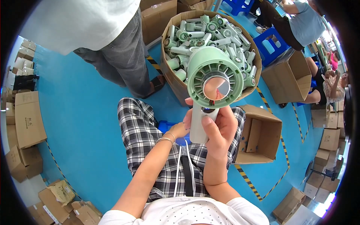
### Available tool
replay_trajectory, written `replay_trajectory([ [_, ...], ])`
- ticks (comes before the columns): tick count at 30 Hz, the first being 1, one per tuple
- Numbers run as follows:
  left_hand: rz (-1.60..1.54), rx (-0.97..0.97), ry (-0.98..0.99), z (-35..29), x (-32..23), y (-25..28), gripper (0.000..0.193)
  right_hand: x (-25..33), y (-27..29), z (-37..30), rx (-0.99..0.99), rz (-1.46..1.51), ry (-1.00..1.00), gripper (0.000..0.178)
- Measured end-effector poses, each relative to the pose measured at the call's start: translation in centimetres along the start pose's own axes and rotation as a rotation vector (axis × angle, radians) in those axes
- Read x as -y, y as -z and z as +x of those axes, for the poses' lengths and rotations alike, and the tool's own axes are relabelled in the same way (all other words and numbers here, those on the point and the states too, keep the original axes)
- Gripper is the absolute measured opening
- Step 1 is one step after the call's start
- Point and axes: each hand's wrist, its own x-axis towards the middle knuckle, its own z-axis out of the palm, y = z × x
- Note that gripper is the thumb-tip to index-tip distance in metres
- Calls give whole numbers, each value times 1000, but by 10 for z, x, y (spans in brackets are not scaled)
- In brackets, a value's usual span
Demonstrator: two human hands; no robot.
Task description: The person assembles portable fans by inserting internal fan components into the fan housings, tests them by turning them on, and places the completed fans onto a table by hand.
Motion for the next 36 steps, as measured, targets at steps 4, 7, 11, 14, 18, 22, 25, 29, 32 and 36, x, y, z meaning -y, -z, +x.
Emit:
replay_trajectory([
  [4, 13, 22, 10, -2, -3, 4, 49, -2, 2, 0, 12, -9, 17, 46],
  [7, 15, 4, -6, -1, -2, 3, 48, -1, 2, 1, -4, 3, 11, 47],
  [11, 43, -6, -10, 0, 1, 0, 47, -1, 1, 1, 9, -4, 23, 47],
  [14, 18, 14, -34, -1, -4, 6, 45, -1, 2, 0, 11, -1, 26, 47],
  [18, -16, 50, 5, -5, -10, 11, 45, -1, 3, 1, 12, 0, 35, 47],
  [22, -2, 5, -16, -3, -4, 7, 45, 0, 2, 0, 16, 10, 27, 47],
  [25, 17, 2, -8, 0, -2, 3, 45, -1, 2, 1, 26, 16, 42, 46],
  [29, 25, 4, -15, 3, 2, 0, 45, -1, 1, 0, 20, 21, 41, 46],
  [32, 44, 35, -29, 4, 0, 0, 44, -2, 3, 0, 9, 14, 41, 45],
  [36, 63, 22, -29, 4, -1, 0, 43, -2, 3, 0, -6, -1, 49, 45],
])
